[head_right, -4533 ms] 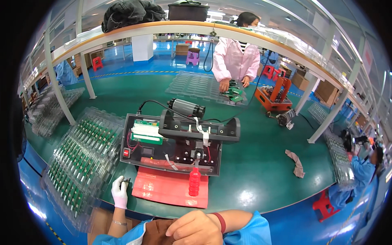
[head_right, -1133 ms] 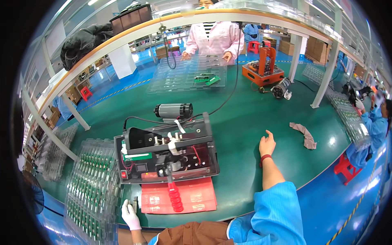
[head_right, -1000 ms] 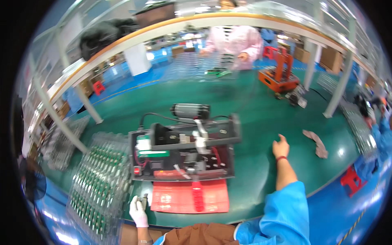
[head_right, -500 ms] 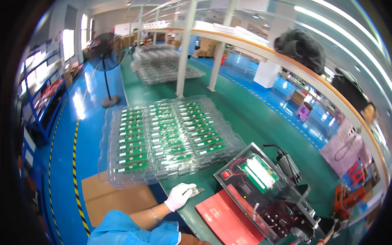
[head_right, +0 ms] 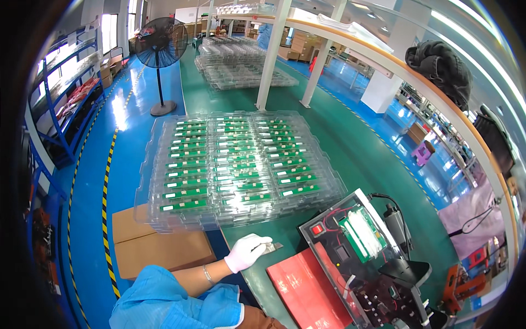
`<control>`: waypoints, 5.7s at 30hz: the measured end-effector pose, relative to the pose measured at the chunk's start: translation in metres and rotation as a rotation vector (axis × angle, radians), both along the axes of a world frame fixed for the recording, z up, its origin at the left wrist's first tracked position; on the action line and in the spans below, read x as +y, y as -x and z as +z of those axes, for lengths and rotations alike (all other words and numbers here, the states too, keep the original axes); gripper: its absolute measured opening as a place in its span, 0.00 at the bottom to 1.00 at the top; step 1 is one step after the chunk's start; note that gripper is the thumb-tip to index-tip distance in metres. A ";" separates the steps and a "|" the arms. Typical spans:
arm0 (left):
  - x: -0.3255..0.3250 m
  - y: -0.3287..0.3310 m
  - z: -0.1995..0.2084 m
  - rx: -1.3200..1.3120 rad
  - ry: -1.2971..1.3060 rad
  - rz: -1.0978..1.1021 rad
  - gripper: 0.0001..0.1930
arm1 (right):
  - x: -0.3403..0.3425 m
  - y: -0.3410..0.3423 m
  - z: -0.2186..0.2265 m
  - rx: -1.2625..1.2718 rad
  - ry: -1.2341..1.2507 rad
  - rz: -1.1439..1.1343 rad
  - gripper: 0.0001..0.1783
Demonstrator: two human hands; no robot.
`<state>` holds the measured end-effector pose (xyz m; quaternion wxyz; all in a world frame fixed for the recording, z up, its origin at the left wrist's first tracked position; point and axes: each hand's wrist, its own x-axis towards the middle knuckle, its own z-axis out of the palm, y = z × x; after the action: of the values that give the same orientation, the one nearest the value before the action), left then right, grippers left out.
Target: Assembling small electronic components using a manual press-fit tool and testing jig on a production line.
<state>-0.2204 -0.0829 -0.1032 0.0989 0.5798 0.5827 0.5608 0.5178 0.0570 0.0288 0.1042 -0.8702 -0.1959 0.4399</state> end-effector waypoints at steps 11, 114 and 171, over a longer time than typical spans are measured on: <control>0.012 -0.003 0.002 0.040 0.010 -0.047 0.12 | -0.078 -0.031 -0.231 -1.185 -0.570 0.192 0.32; 0.006 -0.107 0.035 0.916 -0.002 -0.656 0.28 | -0.223 0.284 -0.087 -0.021 -0.935 0.272 0.05; -0.006 0.040 0.070 0.357 -0.040 -0.510 0.12 | -0.131 0.315 0.138 -0.236 -1.979 0.389 0.30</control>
<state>-0.2602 -0.0891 -0.0334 0.1211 0.7984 0.4153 0.4188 0.2029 -0.0743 0.1668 0.6847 -0.3841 -0.6194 0.0008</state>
